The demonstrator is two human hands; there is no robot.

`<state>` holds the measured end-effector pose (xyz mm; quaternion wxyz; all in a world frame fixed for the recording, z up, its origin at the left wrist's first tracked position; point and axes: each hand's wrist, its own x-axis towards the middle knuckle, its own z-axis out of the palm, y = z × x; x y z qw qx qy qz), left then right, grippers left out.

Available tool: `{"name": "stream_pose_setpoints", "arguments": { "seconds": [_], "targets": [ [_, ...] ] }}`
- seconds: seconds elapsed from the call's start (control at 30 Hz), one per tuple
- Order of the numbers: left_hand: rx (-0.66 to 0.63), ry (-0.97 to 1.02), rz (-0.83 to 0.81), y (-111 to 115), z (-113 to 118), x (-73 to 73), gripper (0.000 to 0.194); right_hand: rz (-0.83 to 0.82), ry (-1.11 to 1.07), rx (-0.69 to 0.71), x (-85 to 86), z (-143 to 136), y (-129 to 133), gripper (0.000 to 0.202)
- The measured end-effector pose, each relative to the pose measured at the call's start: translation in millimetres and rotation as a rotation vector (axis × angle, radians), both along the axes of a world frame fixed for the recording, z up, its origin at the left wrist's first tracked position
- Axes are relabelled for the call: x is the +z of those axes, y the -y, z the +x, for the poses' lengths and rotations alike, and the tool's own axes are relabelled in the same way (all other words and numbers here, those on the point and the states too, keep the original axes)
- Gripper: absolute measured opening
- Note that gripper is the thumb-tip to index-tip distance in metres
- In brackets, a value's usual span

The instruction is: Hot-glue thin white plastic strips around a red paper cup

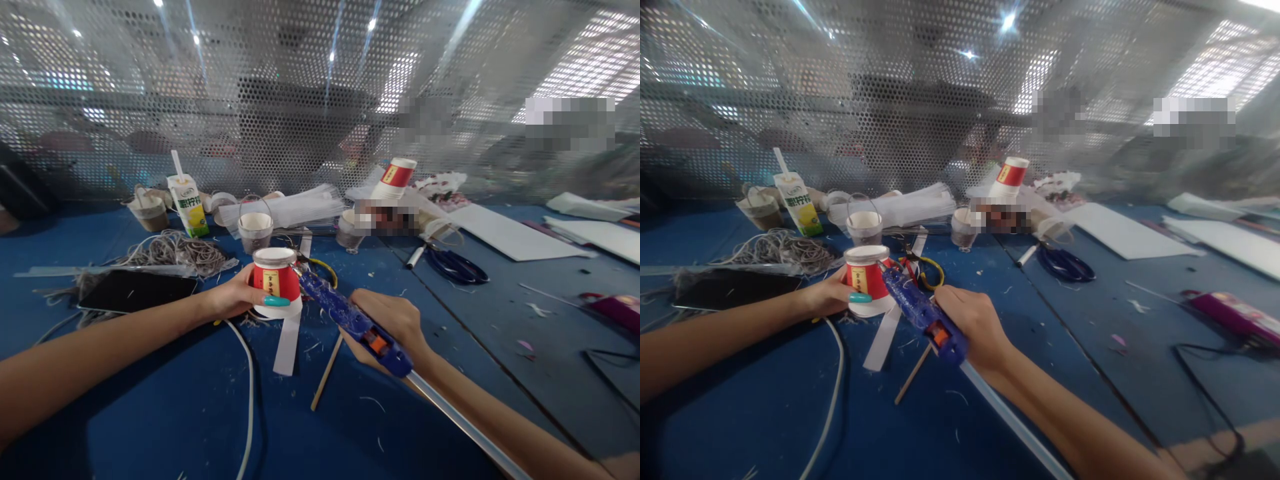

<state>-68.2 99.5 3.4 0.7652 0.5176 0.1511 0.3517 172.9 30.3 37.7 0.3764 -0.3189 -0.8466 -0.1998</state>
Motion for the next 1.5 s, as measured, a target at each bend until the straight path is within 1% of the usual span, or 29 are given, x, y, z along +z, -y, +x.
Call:
{"name": "stream_pose_setpoints", "arguments": {
  "seconds": [0.07,0.23,0.47,0.6,0.67,0.77,0.87,0.93,1.07,1.1,1.13,1.23,1.27,1.3,1.33,1.4,1.5],
  "targets": [
    [0.003,0.017,0.0,0,0,0.0,0.048,-0.005,0.006,-0.013,0.4,0,0,0.016],
    [-0.022,0.068,-0.02,-1,0,-1.5,0.045,-0.001,-0.02,0.019,2.1,0,-1,0.014],
    [-0.055,0.112,-0.028,1,2,2.3,0.046,0.007,-0.018,0.012,3.8,0,-1,0.017],
    [-0.017,0.088,-0.036,2,1,1.9,0.044,-0.022,-0.004,-0.039,7.5,-3,2,0.018],
    [0.005,0.075,-0.034,2,1,1.4,0.045,-0.03,0.0,-0.04,8.5,-4,3,0.019],
    [-0.006,0.085,-0.036,2,1,1.2,0.046,0.007,-0.01,-0.004,6.9,-2,0,0.019],
    [-0.026,0.092,-0.04,3,2,1.4,0.046,0.01,-0.008,0.012,2.5,1,-3,0.015],
    [-0.011,0.085,-0.041,3,2,1.4,0.047,0.007,-0.023,0.008,-0.4,2,-4,0.014],
    [0.08,0.041,-0.027,0,2,-0.1,0.045,-0.018,-0.074,-0.094,-1.8,4,-8,0.011],
    [0.116,0.032,-0.022,-1,2,-0.7,0.046,-0.045,-0.063,-0.152,-1.3,4,-9,0.011],
    [0.154,0.026,-0.019,-2,3,-1.5,0.047,-0.089,-0.038,-0.24,-0.6,5,-11,0.011],
    [0.237,0.007,-0.009,-4,4,-4.0,0.048,-0.292,0.063,-0.56,0.7,6,-18,0.014],
    [0.253,-0.001,-0.006,-4,5,-4.8,0.048,-0.356,0.082,-0.635,0.7,6,-20,0.016],
    [0.266,-0.006,-0.001,-4,5,-5.5,0.048,-0.408,0.081,-0.672,0.3,6,-23,0.018],
    [0.278,-0.01,0.005,-5,6,-6.1,0.049,-0.458,0.068,-0.688,-0.2,5,-26,0.021],
    [0.301,-0.016,0.02,-4,7,-6.9,0.052,-0.564,0.004,-0.679,-1.5,5,-31,0.029],
    [0.329,-0.048,0.04,-4,8,-6.6,0.056,-0.733,-0.1,-0.566,-3.4,5,-36,0.039]
  ]
}}
